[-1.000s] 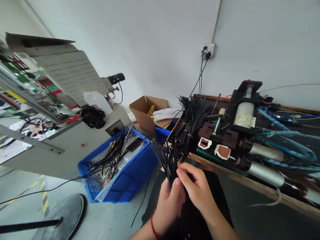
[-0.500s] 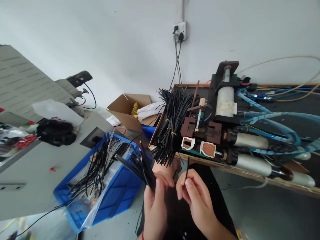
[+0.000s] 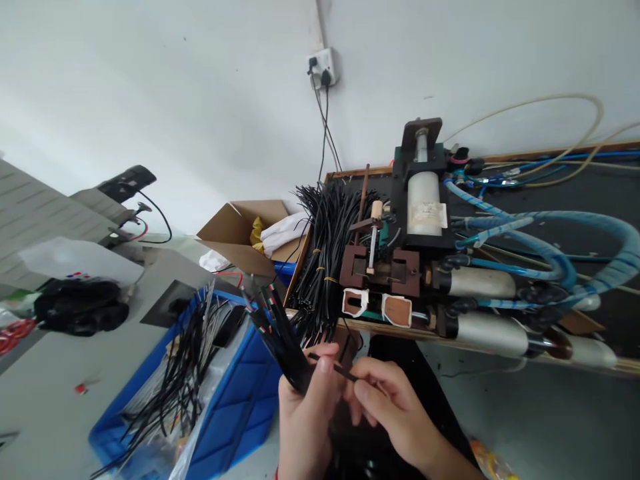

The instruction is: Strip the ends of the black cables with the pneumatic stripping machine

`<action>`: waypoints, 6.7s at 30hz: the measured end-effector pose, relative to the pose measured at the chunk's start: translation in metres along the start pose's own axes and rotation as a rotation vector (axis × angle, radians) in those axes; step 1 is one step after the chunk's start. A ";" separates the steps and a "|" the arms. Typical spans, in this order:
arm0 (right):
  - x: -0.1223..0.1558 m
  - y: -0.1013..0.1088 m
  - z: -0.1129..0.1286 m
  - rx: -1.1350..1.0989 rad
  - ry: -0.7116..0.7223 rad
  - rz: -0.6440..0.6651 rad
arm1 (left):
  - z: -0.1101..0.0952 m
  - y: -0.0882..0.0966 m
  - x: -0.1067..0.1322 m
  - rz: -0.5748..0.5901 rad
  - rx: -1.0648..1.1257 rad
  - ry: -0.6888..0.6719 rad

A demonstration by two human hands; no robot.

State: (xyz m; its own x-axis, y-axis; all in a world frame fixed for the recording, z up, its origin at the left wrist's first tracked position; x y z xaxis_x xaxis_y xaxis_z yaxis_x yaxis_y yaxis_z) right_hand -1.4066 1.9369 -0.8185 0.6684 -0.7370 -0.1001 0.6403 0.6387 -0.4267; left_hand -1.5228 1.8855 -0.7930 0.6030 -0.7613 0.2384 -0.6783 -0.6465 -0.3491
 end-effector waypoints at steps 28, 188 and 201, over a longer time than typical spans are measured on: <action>-0.025 0.006 -0.020 -0.925 -0.095 -0.053 | -0.015 -0.021 -0.015 0.188 0.013 -0.118; -0.026 -0.034 0.051 0.293 0.183 -0.191 | -0.005 0.021 0.028 0.148 -0.147 0.080; -0.027 -0.038 0.056 0.346 0.165 -0.234 | -0.001 0.022 0.022 0.198 -0.060 -0.013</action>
State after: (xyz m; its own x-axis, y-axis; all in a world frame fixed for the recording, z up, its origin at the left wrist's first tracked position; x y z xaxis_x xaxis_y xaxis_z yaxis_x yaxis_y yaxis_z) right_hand -1.4284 1.9451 -0.7494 0.4389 -0.8780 -0.1908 0.8749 0.4660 -0.1317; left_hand -1.5245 1.8544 -0.7945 0.4603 -0.8735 0.1585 -0.8078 -0.4862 -0.3333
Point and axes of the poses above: each hand's wrist, its own x-axis away from the middle knuckle, its own y-axis out of the back of the hand, z = x × y, the point moved 3 cm from there along -x, towards the middle knuckle
